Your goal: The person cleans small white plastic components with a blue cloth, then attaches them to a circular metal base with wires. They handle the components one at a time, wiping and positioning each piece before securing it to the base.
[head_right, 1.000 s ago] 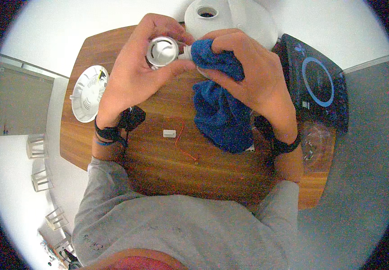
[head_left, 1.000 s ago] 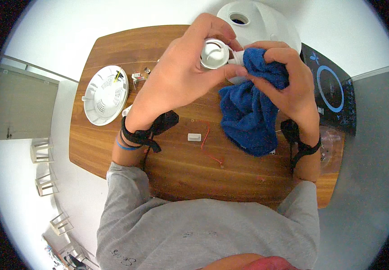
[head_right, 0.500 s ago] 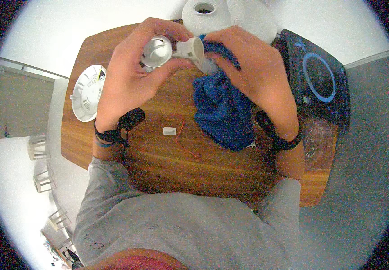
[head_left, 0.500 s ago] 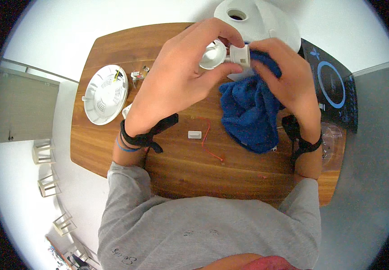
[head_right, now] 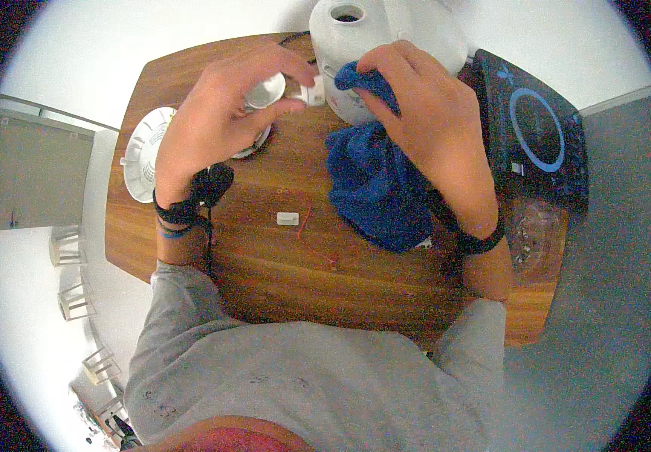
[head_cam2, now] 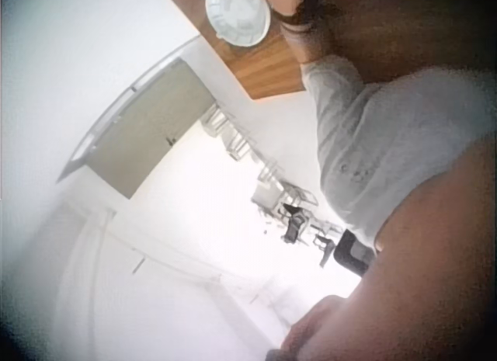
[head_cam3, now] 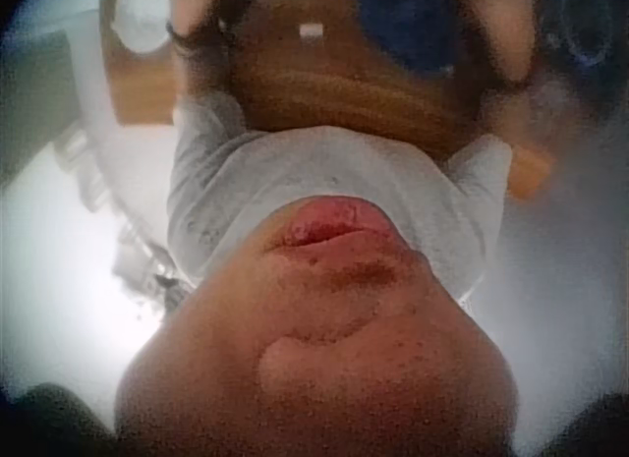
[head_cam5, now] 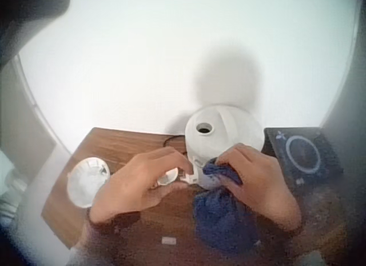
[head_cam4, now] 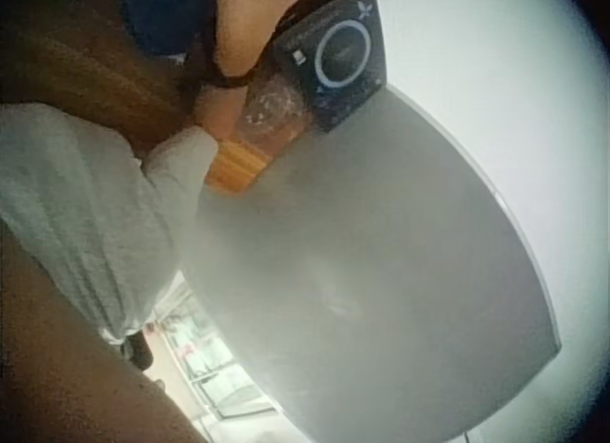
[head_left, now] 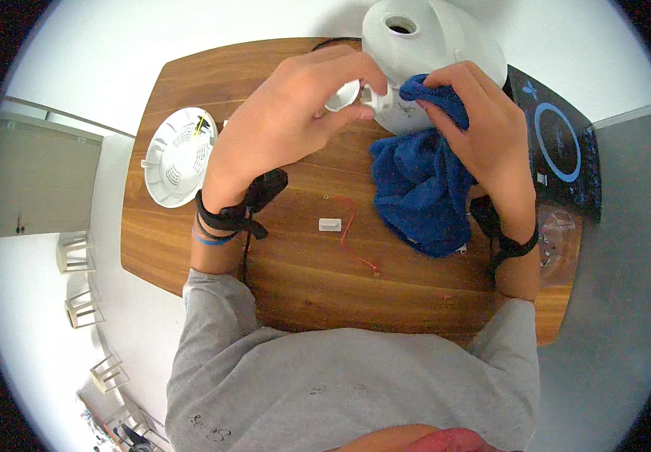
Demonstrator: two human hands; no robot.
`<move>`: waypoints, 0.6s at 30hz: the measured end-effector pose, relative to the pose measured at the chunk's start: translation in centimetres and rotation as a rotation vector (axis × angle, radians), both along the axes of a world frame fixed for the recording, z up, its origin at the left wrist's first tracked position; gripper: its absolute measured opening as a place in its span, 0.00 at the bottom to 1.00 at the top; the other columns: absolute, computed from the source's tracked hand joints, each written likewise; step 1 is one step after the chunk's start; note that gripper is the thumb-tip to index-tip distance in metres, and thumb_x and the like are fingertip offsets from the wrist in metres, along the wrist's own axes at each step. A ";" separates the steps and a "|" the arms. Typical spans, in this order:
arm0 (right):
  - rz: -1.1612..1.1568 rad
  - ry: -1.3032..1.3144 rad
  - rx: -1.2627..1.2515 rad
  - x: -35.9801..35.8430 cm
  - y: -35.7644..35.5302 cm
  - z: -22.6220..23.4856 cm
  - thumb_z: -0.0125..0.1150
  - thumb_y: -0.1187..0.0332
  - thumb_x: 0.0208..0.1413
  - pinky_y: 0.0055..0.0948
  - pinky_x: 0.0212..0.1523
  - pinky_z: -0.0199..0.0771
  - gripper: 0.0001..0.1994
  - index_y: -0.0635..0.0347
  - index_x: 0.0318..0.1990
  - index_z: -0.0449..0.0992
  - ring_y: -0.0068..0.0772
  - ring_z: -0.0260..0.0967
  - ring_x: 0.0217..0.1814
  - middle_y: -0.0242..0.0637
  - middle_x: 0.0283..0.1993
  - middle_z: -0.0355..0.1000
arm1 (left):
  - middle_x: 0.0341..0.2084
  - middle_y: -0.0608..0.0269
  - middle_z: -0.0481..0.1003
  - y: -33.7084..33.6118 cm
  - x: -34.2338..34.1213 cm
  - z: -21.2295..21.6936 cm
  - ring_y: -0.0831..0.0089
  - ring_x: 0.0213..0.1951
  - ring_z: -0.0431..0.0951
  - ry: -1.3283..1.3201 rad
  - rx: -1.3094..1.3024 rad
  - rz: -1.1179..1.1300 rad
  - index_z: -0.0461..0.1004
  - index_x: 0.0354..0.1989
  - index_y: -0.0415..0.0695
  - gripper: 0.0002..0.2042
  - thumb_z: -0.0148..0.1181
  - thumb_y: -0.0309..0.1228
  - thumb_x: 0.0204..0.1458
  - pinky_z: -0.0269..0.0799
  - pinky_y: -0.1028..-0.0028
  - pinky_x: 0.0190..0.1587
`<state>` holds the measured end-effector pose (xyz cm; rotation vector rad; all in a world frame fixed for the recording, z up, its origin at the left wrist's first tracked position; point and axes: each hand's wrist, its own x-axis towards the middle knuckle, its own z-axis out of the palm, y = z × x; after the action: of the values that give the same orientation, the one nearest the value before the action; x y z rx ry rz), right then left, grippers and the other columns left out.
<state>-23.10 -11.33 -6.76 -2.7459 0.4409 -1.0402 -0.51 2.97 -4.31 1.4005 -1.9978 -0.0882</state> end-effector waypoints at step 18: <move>0.091 0.051 0.104 -0.2 -0.8 0.3 0.72 0.64 0.61 0.43 0.53 0.80 0.13 0.58 0.49 0.80 0.52 0.79 0.52 0.44 0.48 0.79 | 0.33 0.45 0.81 -0.7 1.3 -2.4 0.40 0.37 0.83 -0.064 0.111 0.308 0.68 0.52 0.42 0.30 0.81 0.42 0.48 0.76 0.52 0.38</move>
<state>-23.28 -12.14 -6.51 -2.6778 0.3625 -0.9008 0.82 2.28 -6.76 1.7858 -1.8262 -0.0162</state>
